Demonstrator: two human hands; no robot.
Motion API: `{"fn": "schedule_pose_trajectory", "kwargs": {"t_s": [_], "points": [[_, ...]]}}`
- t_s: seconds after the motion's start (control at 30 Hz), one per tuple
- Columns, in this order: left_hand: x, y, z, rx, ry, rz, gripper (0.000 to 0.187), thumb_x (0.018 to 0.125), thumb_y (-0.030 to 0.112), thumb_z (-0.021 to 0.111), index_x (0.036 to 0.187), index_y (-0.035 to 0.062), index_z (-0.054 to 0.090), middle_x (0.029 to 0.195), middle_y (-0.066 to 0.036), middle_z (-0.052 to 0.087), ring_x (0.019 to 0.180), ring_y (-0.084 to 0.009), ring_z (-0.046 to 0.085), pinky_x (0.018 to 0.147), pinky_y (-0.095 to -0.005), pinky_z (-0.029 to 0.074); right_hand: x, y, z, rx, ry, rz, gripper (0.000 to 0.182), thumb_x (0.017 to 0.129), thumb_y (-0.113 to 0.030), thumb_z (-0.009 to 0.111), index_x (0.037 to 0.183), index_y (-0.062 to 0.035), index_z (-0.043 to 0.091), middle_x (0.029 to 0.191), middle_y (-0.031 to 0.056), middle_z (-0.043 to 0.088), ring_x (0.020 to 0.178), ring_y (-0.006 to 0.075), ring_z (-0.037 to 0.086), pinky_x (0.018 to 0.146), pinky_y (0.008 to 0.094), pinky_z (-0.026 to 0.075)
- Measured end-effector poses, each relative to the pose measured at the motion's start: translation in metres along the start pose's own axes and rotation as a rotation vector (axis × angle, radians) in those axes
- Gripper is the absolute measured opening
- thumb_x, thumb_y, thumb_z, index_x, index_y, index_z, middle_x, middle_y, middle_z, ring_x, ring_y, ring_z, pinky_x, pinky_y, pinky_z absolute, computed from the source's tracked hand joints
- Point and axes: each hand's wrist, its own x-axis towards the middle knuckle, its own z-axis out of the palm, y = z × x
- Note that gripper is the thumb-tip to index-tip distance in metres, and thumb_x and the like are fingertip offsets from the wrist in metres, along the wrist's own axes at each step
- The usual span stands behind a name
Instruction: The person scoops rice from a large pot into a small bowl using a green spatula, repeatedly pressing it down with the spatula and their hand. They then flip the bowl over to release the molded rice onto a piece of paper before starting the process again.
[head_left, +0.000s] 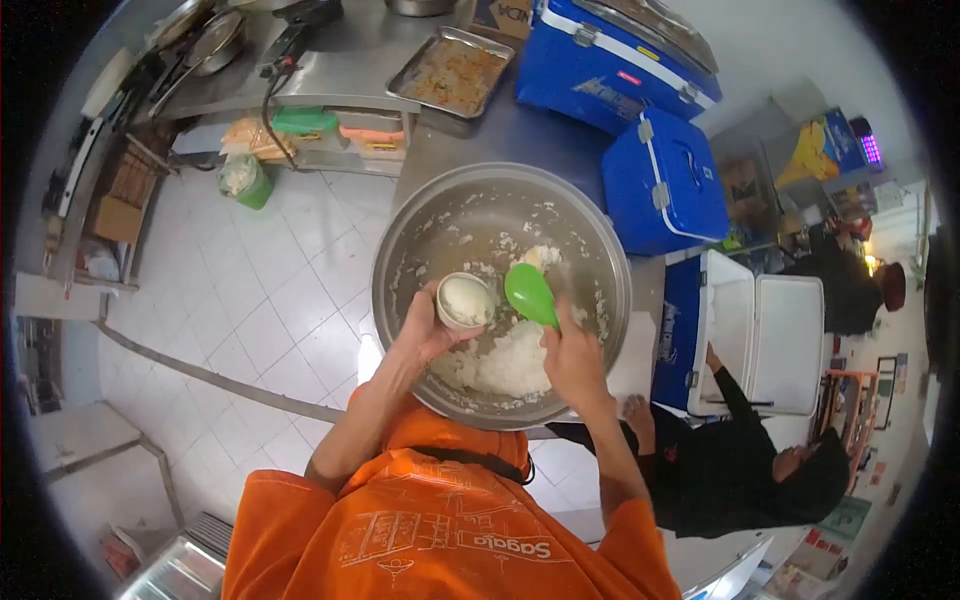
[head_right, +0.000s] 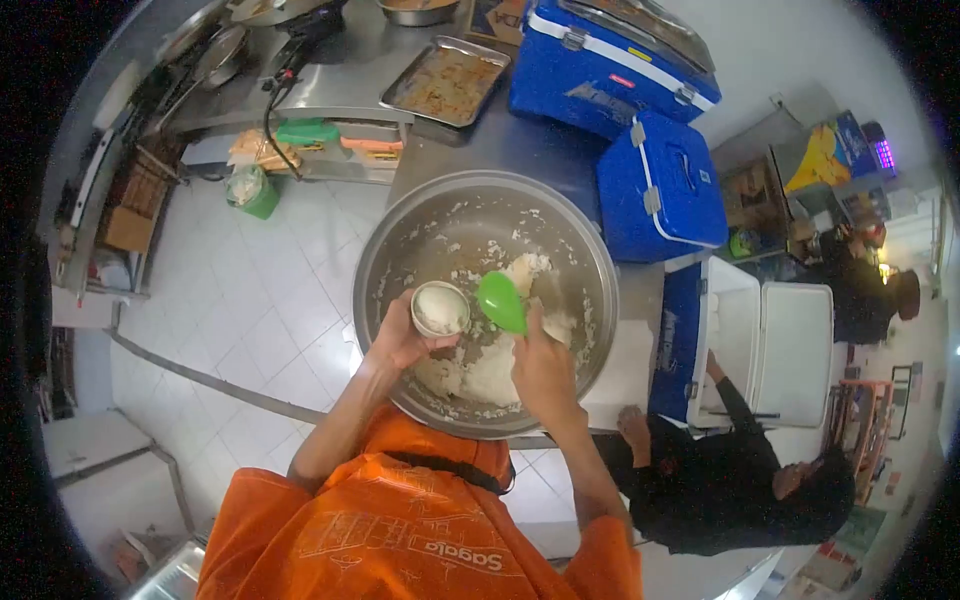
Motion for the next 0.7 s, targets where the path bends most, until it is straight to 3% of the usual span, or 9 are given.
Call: {"fn": "schedule_pose_trajectory", "kwargs": {"t_s": [0.03,0.07,0.13,0.2,0.33,0.37,0.5,0.6,0.7], "points": [[0.001,0.000,-0.001,-0.076,0.005,-0.004,0.041,0.098,0.028,0.026,0.119,0.0080,0.054,0.112,-0.014,0.062,0.099,-0.0272,0.064,0.071,-0.0477,0.057,-0.002,-0.007,-0.007,0.231,-0.044,0.219,0.059,0.093,-0.006,0.048,0.148,-0.0013,0.026,0.084,0.0182,0.067,0.072,0.0307,0.068,0.067,0.0380,0.053],[0.003,0.001,-0.002,-0.148,0.008,-0.010,0.042,0.099,0.030,0.026,0.119,0.0084,0.055,0.111,-0.014,0.064,0.102,-0.0282,0.064,0.075,-0.0500,0.057,-0.003,-0.007,-0.001,0.231,-0.047,0.207,0.059,0.093,-0.006,0.048,0.148,-0.0013,0.026,0.084,0.0182,0.067,0.072,0.0307,0.068,0.067,0.0380,0.053],[0.004,-0.003,-0.003,-0.155,0.006,0.014,0.041,0.098,0.030,0.027,0.119,0.0084,0.055,0.111,-0.014,0.064,0.104,-0.0277,0.063,0.077,-0.0511,0.056,-0.007,-0.006,0.023,0.794,-0.049,0.328,0.048,0.100,-0.017,0.044,0.145,-0.0033,0.035,0.086,0.0220,0.067,0.076,0.0364,0.067,0.070,0.0400,0.051],[0.003,-0.008,0.003,-0.153,-0.005,0.028,0.041,0.098,0.029,0.027,0.119,0.0084,0.055,0.111,-0.014,0.063,0.105,-0.0273,0.062,0.079,-0.0523,0.055,-0.006,0.004,0.061,0.691,-0.093,0.319,0.047,0.101,-0.022,0.042,0.144,-0.0032,0.038,0.086,0.0234,0.067,0.078,0.0388,0.067,0.071,0.0404,0.051],[0.004,-0.013,0.016,-0.004,0.090,0.174,0.036,0.095,0.028,0.034,0.112,0.0054,0.057,0.104,-0.011,0.064,0.095,-0.0225,0.063,0.078,-0.0397,0.054,0.002,-0.033,0.059,0.462,-0.152,0.246,0.049,0.103,-0.032,0.037,0.143,-0.0034,0.039,0.085,0.0283,0.065,0.084,0.0445,0.065,0.073,0.0436,0.049],[0.009,-0.013,0.014,0.057,0.088,0.246,0.033,0.094,0.026,0.037,0.109,0.0053,0.059,0.100,-0.010,0.064,0.092,-0.0211,0.063,0.078,-0.0371,0.054,0.002,-0.036,0.057,0.423,-0.241,0.314,0.047,0.102,-0.029,0.039,0.145,-0.0097,0.037,0.073,0.0258,0.060,0.070,0.0393,0.064,0.068,0.0408,0.049],[0.023,-0.018,-0.002,0.164,0.134,0.277,0.030,0.093,0.024,0.040,0.106,0.0046,0.059,0.097,-0.010,0.064,0.089,-0.0201,0.062,0.079,-0.0369,0.053,0.003,-0.037,0.068,0.317,-0.206,0.254,0.046,0.102,-0.029,0.040,0.144,-0.0112,0.041,0.072,0.0274,0.061,0.073,0.0431,0.065,0.068,0.0409,0.049],[0.019,-0.011,-0.028,0.417,0.059,0.378,0.034,0.094,0.026,0.039,0.109,0.0034,0.060,0.100,-0.012,0.064,0.092,-0.0220,0.063,0.080,-0.0395,0.053,-0.012,-0.017,0.040,0.350,-0.396,0.160,0.045,0.100,-0.027,0.043,0.140,-0.0070,0.044,0.079,0.0307,0.062,0.078,0.0491,0.062,0.075,0.0507,0.048],[-0.014,0.017,-0.020,-0.107,0.075,0.245,0.039,0.097,0.025,0.034,0.119,0.0021,0.057,0.114,-0.015,0.064,0.105,-0.0282,0.062,0.081,-0.0437,0.054,-0.016,-0.004,0.024,0.070,-0.640,0.213,0.043,0.100,-0.026,0.043,0.139,-0.0085,0.046,0.103,0.0311,0.062,0.097,0.0428,0.062,0.088,0.0473,0.046]]}}
